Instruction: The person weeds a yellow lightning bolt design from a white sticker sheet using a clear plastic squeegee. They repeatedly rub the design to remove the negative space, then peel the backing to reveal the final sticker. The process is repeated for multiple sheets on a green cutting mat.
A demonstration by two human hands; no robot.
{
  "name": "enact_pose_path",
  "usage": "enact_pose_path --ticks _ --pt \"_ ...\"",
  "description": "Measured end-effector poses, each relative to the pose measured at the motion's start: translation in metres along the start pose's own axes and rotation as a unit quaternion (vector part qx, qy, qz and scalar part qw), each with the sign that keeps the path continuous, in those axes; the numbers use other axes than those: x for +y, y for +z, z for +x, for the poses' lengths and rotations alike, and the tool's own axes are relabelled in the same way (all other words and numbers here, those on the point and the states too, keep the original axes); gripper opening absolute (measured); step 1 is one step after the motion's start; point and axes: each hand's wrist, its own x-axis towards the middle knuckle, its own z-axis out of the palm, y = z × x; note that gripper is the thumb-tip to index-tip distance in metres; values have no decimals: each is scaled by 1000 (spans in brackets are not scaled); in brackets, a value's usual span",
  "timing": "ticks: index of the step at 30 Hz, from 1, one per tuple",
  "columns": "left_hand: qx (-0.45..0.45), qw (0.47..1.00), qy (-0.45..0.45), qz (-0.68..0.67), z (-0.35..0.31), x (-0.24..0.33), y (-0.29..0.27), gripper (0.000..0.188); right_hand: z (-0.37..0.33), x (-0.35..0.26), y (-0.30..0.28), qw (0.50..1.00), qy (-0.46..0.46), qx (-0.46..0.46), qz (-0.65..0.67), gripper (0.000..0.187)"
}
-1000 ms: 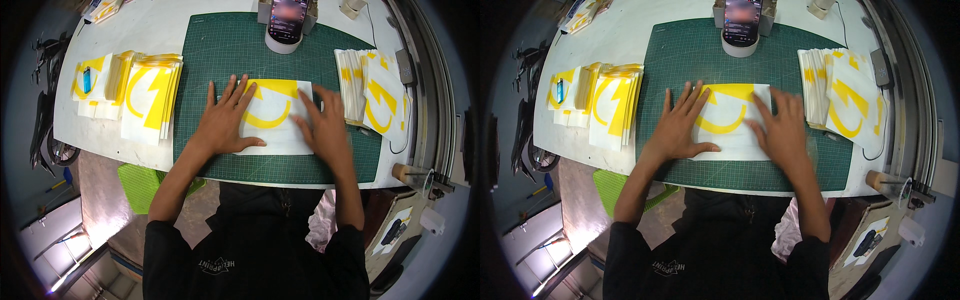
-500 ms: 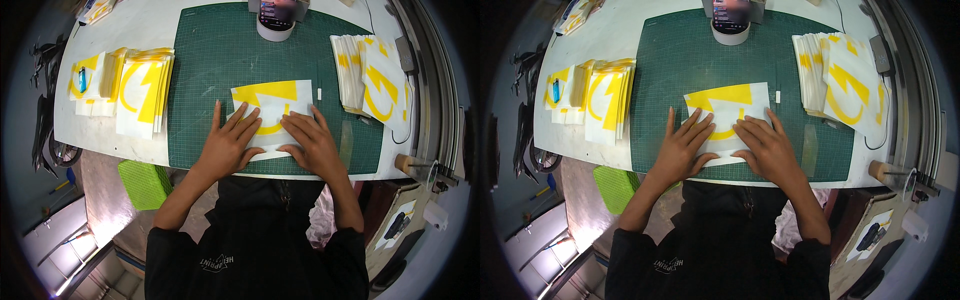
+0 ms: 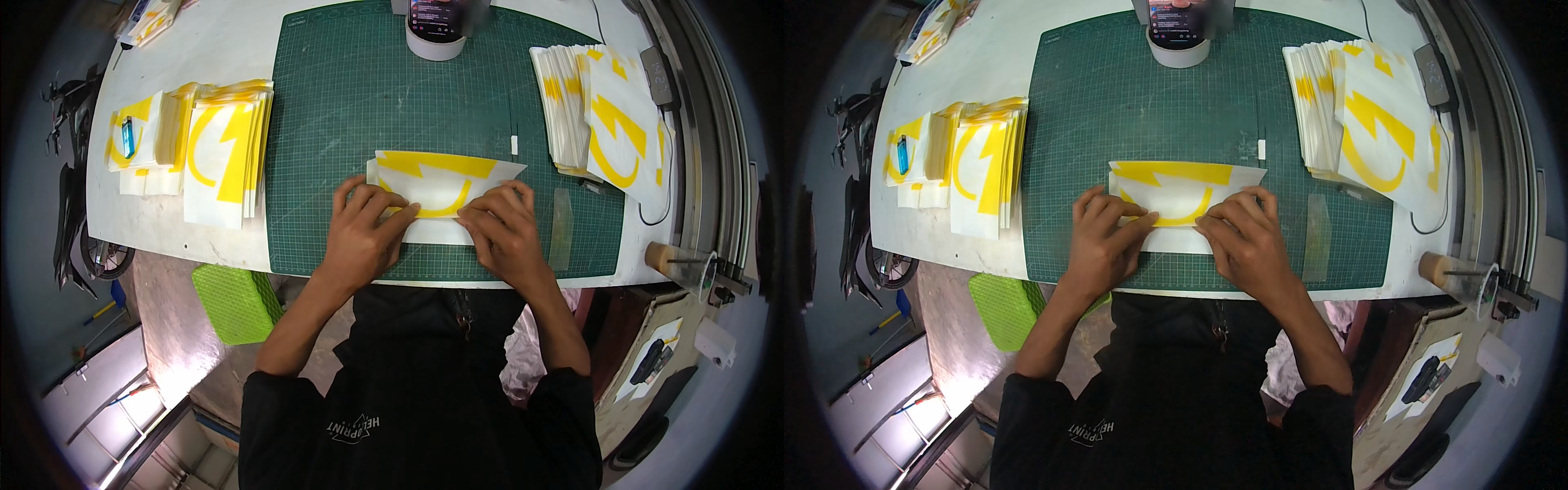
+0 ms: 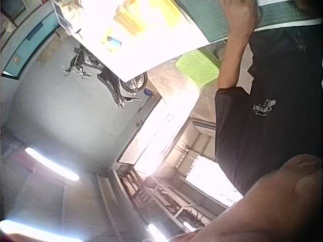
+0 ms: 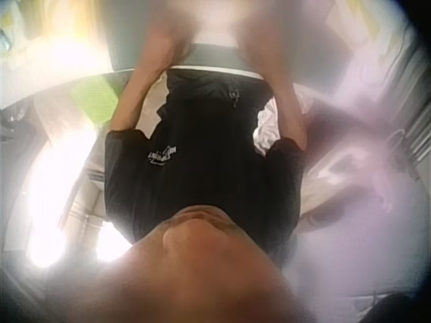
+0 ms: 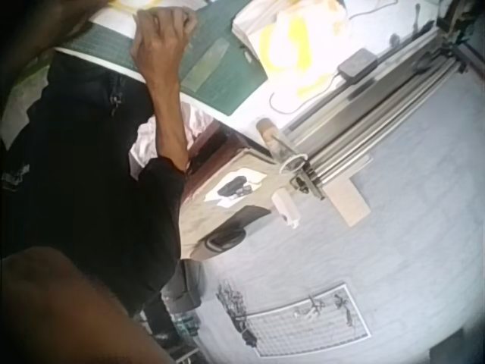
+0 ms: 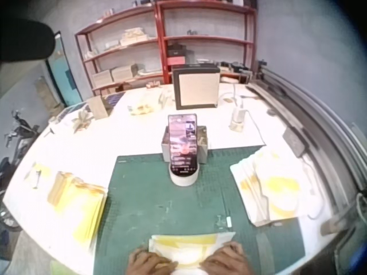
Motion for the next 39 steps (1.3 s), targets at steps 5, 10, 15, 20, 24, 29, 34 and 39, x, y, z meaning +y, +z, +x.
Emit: enact_pose_path --ticks 5,10,15,20,24,29,34,39 --pt "31 999 38 7 -9 2 5 42 -8 -10 2 999 -16 17 -41 28" --pt "51 996 57 43 -19 8 9 34 -22 -18 11 993 -39 20 -107 29" --pt "3 998 -3 55 -42 33 10 35 -41 -33 20 995 -1 -3 -96 31" --pt "-94 993 -50 53 -58 49 9 57 -58 -40 23 994 33 -39 -96 44" --pt "-118 990 -59 47 -66 48 12 67 -64 -39 24 993 36 -55 -96 51" --pt "-118 987 -101 26 -62 61 13 72 -67 -36 25 992 30 -68 -99 54" --pt "-136 988 -77 -7 -40 75 25 75 -66 -35 22 992 26 -77 -99 52" --pt "-155 985 -73 10 -42 71 34 80 -50 -41 11 992 46 -92 -67 41"
